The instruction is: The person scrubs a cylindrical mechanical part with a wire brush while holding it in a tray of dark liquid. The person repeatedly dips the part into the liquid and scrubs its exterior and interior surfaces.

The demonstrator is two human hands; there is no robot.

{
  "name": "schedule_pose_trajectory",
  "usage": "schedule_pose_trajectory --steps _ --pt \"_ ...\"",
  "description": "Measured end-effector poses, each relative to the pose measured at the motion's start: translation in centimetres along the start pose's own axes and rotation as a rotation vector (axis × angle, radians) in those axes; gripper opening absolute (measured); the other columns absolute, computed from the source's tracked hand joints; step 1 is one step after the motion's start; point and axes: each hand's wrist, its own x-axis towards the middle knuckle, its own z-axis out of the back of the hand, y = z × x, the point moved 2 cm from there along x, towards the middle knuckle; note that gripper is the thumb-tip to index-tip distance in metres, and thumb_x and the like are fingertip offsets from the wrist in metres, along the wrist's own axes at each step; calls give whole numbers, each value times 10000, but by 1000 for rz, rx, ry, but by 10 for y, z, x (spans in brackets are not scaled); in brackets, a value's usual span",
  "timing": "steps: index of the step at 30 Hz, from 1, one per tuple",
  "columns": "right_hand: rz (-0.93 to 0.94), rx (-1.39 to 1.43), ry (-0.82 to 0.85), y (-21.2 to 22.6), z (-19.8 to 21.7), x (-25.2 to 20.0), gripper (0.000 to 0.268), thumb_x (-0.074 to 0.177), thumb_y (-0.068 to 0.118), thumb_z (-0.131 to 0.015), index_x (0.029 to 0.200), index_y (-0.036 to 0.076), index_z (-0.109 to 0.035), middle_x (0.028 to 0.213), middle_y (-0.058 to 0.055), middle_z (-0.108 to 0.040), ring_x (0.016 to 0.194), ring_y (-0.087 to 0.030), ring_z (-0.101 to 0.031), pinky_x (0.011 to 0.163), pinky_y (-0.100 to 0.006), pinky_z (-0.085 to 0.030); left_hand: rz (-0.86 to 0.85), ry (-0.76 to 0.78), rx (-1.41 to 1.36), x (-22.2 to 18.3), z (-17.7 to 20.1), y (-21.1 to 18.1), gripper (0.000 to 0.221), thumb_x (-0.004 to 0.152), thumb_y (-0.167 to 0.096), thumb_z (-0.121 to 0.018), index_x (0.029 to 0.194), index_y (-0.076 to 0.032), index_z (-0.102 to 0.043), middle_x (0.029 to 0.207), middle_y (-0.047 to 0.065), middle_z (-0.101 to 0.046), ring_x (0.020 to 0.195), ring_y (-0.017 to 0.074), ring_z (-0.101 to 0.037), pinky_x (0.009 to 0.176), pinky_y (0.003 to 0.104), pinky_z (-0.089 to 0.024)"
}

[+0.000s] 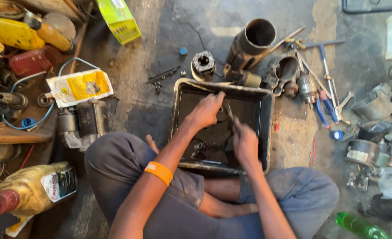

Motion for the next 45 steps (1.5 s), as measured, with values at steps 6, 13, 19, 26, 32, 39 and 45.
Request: schedule_pose_trajectory --steps 6,13,19,26,32,39,45 --pt "-96 -76 79 -2 0 -10 389 972 118 -590 1352 108 -672 877 -239 -654 821 -456 -645 712 -538 -499 -76 -89 -15 -6 -7 -4 830 568 38 -812 1306 100 -439 1035 323 -655 1028 502 -615 871 529 -525" --pt "-23 -61 29 11 9 -4 361 996 115 -578 1345 75 -666 916 -231 -664 868 -452 -651 755 -526 -505 13 55 -26 -4 -12 -2 823 623 50 -789 1367 77 -438 1107 308 -659 1124 475 -615 954 497 -529" --pt "-278 -8 213 2 36 -7 380 952 175 -595 1319 147 -692 1030 -252 -710 969 -444 -678 834 -480 -537 -163 -147 34 -5 0 -4 792 646 134 -711 1400 71 -476 1313 277 -636 1237 425 -586 1010 465 -525" --pt "-246 -34 239 -8 36 -6 349 989 205 -593 1309 108 -692 1012 -280 -704 969 -456 -677 830 -490 -536 370 136 236 -11 7 -43 937 651 -268 -953 1354 78 -440 1284 242 -560 1227 413 -542 979 526 -502" --pt "-393 96 277 18 34 3 387 969 182 -567 1345 153 -654 869 -245 -715 786 -391 -727 734 -452 -548 124 -55 206 -6 14 -33 797 535 -102 -943 1217 21 -551 1262 195 -607 1263 410 -532 977 571 -480" --pt "-174 78 108 24 9 -4 375 1001 87 -559 1367 96 -643 892 -243 -684 825 -401 -702 720 -470 -526 -8 -79 22 -9 -6 -11 768 564 14 -861 1253 83 -528 1150 247 -636 1160 463 -562 1076 520 -452" --pt "-143 -25 94 16 4 2 443 953 50 -547 1384 92 -644 866 -242 -654 803 -436 -660 699 -517 -500 88 -23 75 1 5 -11 723 565 55 -857 1218 51 -546 1119 224 -688 1186 463 -589 1114 494 -457"
